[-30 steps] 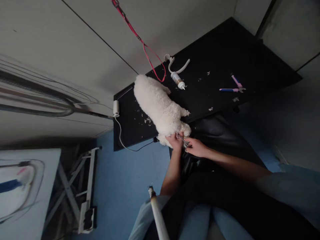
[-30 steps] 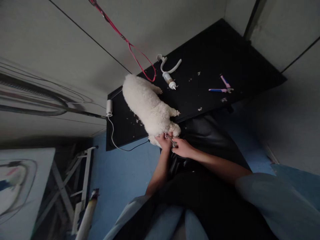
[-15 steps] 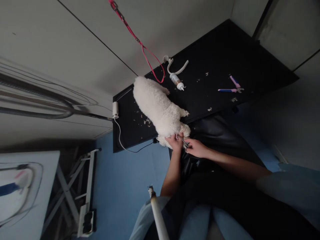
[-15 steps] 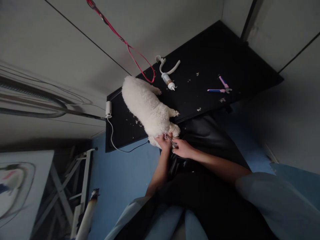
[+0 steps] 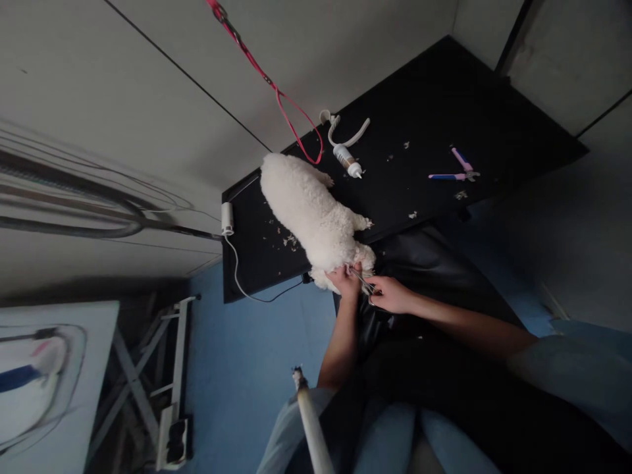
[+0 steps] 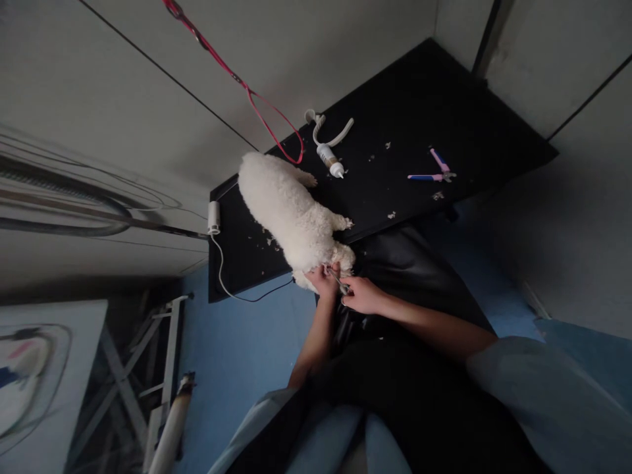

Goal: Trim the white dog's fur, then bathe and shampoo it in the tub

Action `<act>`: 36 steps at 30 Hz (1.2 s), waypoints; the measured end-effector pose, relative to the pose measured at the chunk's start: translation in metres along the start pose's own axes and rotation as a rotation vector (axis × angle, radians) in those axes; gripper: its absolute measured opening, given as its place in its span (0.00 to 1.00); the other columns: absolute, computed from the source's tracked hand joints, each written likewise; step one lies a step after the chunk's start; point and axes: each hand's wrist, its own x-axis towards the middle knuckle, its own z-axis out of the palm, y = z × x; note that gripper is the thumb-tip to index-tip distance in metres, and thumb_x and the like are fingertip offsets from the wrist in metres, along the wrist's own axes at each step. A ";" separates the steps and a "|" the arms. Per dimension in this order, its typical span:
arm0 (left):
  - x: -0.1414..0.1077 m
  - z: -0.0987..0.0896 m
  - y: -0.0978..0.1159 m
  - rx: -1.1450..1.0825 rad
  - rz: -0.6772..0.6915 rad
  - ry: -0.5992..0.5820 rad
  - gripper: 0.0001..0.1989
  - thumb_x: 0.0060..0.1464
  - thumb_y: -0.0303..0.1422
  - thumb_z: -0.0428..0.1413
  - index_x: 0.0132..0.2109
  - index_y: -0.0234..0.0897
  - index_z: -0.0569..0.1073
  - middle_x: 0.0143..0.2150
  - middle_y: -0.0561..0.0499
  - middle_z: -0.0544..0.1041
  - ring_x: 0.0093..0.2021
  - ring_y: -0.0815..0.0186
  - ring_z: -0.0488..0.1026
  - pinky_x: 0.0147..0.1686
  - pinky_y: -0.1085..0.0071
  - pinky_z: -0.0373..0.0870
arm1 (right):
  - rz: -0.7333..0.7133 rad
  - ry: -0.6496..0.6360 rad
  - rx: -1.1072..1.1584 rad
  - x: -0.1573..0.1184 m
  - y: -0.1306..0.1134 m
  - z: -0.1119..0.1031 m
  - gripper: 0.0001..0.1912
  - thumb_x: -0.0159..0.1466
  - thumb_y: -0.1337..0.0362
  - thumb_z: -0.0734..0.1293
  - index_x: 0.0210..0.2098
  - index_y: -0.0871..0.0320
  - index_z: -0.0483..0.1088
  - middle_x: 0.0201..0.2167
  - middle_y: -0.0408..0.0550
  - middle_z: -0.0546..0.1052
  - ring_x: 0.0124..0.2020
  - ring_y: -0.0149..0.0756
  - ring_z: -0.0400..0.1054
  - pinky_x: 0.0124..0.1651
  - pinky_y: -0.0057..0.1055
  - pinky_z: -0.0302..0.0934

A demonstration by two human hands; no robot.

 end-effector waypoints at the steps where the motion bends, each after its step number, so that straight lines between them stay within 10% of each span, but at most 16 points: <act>1: 0.000 -0.001 0.001 -0.001 0.003 -0.006 0.16 0.50 0.41 0.62 0.23 0.42 0.66 0.26 0.47 0.73 0.42 0.53 0.72 0.56 0.52 0.63 | 0.007 -0.002 -0.012 -0.003 -0.001 -0.001 0.24 0.55 0.74 0.68 0.52 0.62 0.76 0.32 0.46 0.82 0.30 0.35 0.73 0.35 0.26 0.60; 36: 0.000 -0.005 0.008 -0.008 0.106 0.021 0.14 0.55 0.39 0.59 0.25 0.41 0.67 0.25 0.49 0.74 0.38 0.57 0.73 0.62 0.46 0.57 | -0.014 0.045 -0.047 -0.005 -0.002 0.000 0.26 0.54 0.73 0.69 0.53 0.60 0.75 0.31 0.47 0.81 0.30 0.37 0.73 0.36 0.28 0.60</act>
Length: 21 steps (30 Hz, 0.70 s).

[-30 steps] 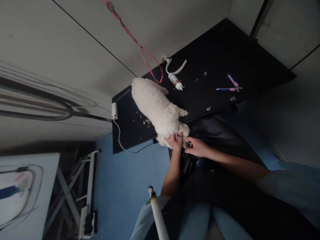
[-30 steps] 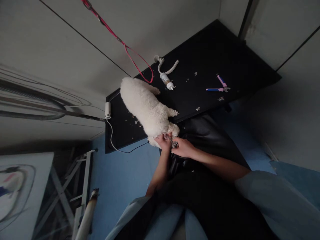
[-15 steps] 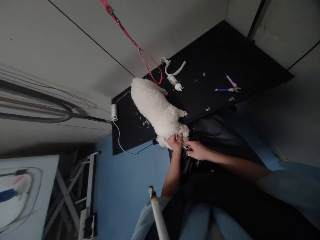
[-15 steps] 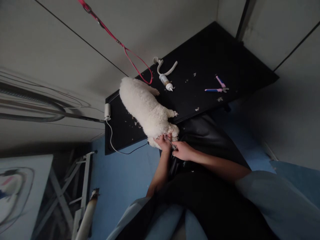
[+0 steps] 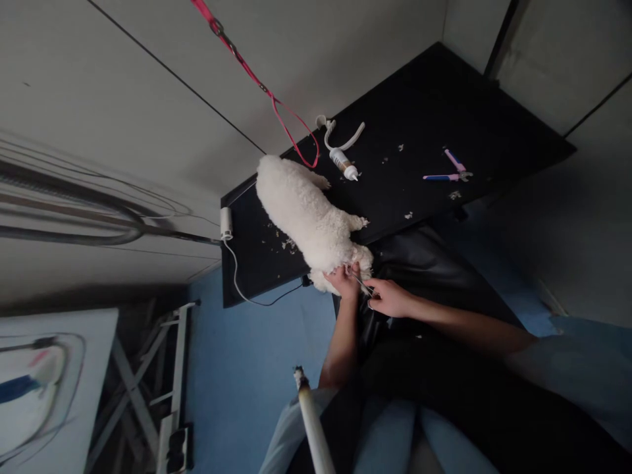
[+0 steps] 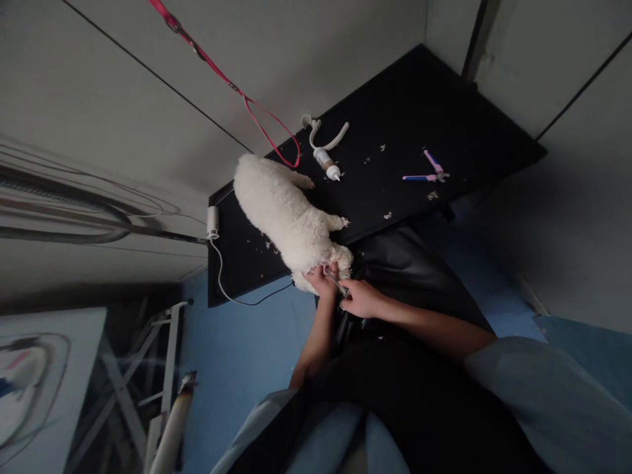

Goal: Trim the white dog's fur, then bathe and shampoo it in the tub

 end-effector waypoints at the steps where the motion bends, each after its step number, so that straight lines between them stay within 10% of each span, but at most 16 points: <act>1: 0.000 0.000 0.000 -0.001 -0.010 -0.005 0.14 0.55 0.39 0.59 0.25 0.41 0.66 0.25 0.50 0.74 0.38 0.58 0.73 0.63 0.45 0.56 | 0.012 0.009 -0.002 0.000 0.001 -0.001 0.26 0.54 0.73 0.69 0.53 0.60 0.75 0.31 0.47 0.81 0.31 0.37 0.73 0.36 0.28 0.60; 6: 0.003 -0.003 0.003 0.002 -0.077 -0.018 0.16 0.51 0.39 0.60 0.23 0.41 0.64 0.25 0.51 0.72 0.38 0.57 0.73 0.62 0.45 0.57 | 0.065 0.030 0.090 0.003 0.003 0.000 0.27 0.52 0.74 0.70 0.52 0.60 0.73 0.29 0.44 0.79 0.30 0.35 0.71 0.37 0.29 0.60; 13: 0.005 -0.001 -0.001 -0.060 -0.150 0.014 0.16 0.50 0.42 0.61 0.24 0.40 0.66 0.34 0.45 0.71 0.46 0.54 0.71 0.53 0.55 0.67 | 0.338 -0.136 0.838 -0.008 0.009 0.008 0.19 0.54 0.65 0.68 0.46 0.55 0.67 0.19 0.32 0.67 0.14 0.24 0.51 0.20 0.23 0.45; 21: 0.007 -0.001 0.000 -0.073 -0.210 -0.019 0.16 0.50 0.41 0.63 0.24 0.41 0.65 0.35 0.44 0.71 0.48 0.53 0.70 0.51 0.57 0.67 | 0.650 -0.277 1.426 0.001 -0.006 -0.004 0.05 0.64 0.62 0.62 0.39 0.56 0.66 0.21 0.36 0.64 0.16 0.23 0.47 0.22 0.22 0.43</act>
